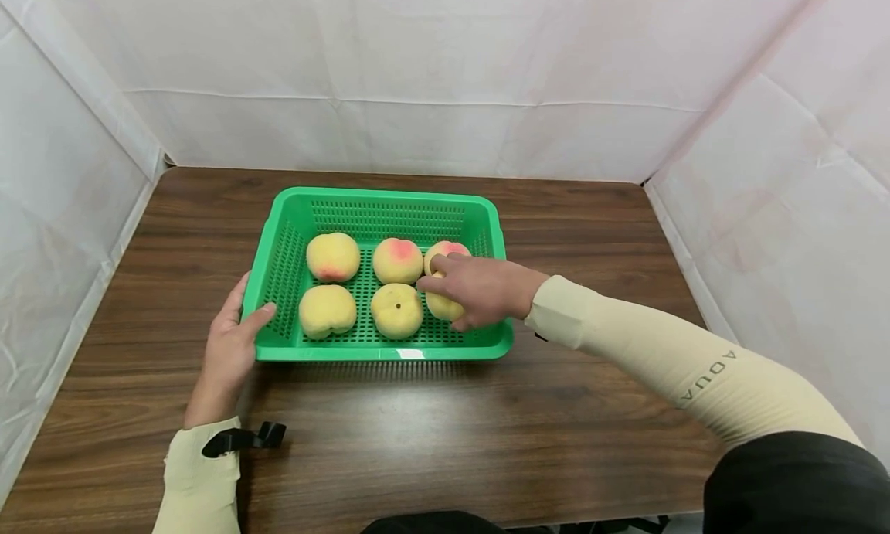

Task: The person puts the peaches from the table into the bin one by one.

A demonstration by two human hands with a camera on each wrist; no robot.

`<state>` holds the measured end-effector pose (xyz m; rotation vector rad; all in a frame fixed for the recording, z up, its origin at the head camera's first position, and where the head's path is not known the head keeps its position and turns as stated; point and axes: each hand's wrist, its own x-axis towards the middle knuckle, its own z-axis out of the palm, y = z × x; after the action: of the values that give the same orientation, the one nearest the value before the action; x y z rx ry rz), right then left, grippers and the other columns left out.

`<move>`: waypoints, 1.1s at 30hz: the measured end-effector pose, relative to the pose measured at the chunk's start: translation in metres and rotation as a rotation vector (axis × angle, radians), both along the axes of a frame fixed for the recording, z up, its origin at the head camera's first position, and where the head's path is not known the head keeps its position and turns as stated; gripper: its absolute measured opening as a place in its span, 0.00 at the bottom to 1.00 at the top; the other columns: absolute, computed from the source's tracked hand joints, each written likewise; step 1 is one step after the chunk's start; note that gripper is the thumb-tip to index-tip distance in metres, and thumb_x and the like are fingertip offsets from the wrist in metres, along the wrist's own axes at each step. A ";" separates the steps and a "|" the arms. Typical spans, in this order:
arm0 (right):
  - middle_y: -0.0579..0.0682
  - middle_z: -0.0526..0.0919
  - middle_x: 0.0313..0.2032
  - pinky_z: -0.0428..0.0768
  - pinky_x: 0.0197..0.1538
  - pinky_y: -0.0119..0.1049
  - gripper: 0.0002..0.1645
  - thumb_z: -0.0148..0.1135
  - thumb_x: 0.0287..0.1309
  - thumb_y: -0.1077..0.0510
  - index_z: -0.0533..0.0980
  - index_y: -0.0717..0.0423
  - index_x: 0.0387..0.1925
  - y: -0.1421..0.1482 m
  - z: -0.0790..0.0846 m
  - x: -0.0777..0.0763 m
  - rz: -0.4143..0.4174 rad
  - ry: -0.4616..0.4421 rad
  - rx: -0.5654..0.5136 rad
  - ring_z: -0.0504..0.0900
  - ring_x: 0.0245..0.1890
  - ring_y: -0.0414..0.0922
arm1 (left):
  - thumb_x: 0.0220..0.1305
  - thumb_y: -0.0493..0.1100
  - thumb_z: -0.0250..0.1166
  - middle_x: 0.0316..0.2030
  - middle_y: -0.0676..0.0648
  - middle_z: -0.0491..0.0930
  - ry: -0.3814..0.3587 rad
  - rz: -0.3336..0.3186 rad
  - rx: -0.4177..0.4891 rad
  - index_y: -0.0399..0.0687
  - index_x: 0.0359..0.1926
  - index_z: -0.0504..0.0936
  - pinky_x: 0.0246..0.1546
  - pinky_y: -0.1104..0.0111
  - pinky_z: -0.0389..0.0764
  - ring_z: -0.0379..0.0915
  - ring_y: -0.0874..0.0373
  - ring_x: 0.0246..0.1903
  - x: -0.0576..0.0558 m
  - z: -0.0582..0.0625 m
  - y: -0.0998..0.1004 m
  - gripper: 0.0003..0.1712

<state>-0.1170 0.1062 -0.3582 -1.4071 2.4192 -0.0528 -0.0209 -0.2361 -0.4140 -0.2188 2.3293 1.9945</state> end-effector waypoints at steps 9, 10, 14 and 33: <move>0.44 0.70 0.47 0.75 0.42 0.35 0.40 0.76 0.44 0.44 0.69 0.42 0.59 -0.005 -0.011 0.001 0.059 0.017 0.073 0.67 0.43 0.42 | 0.73 0.45 0.53 0.70 0.38 0.54 0.002 0.001 0.022 0.58 0.75 0.51 0.46 0.82 0.68 0.57 0.51 0.63 0.001 0.001 0.000 0.34; 0.44 0.70 0.48 0.75 0.43 0.35 0.40 0.76 0.43 0.43 0.69 0.43 0.59 -0.006 -0.011 0.001 0.066 0.015 0.074 0.68 0.43 0.42 | 0.73 0.45 0.53 0.70 0.38 0.54 0.004 0.001 0.019 0.58 0.75 0.51 0.46 0.82 0.67 0.57 0.51 0.63 0.001 0.001 0.000 0.34; 0.43 0.70 0.50 0.74 0.46 0.35 0.44 0.75 0.44 0.40 0.68 0.44 0.62 -0.007 -0.014 0.002 0.085 0.008 0.088 0.68 0.44 0.42 | 0.74 0.44 0.53 0.70 0.38 0.54 0.011 -0.002 0.007 0.57 0.75 0.51 0.46 0.82 0.67 0.57 0.50 0.63 0.000 0.002 0.000 0.34; 0.46 0.71 0.51 0.76 0.49 0.35 0.43 0.74 0.47 0.41 0.66 0.48 0.61 -0.010 -0.030 0.005 0.072 -0.002 0.135 0.69 0.46 0.42 | 0.73 0.45 0.53 0.70 0.38 0.54 -0.007 0.007 -0.004 0.57 0.75 0.51 0.45 0.84 0.66 0.56 0.49 0.62 -0.001 0.001 -0.001 0.34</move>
<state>-0.1119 0.0964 -0.3882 -1.4304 2.3203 0.1246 -0.0221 -0.2371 -0.4132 -0.2333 2.3316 1.9896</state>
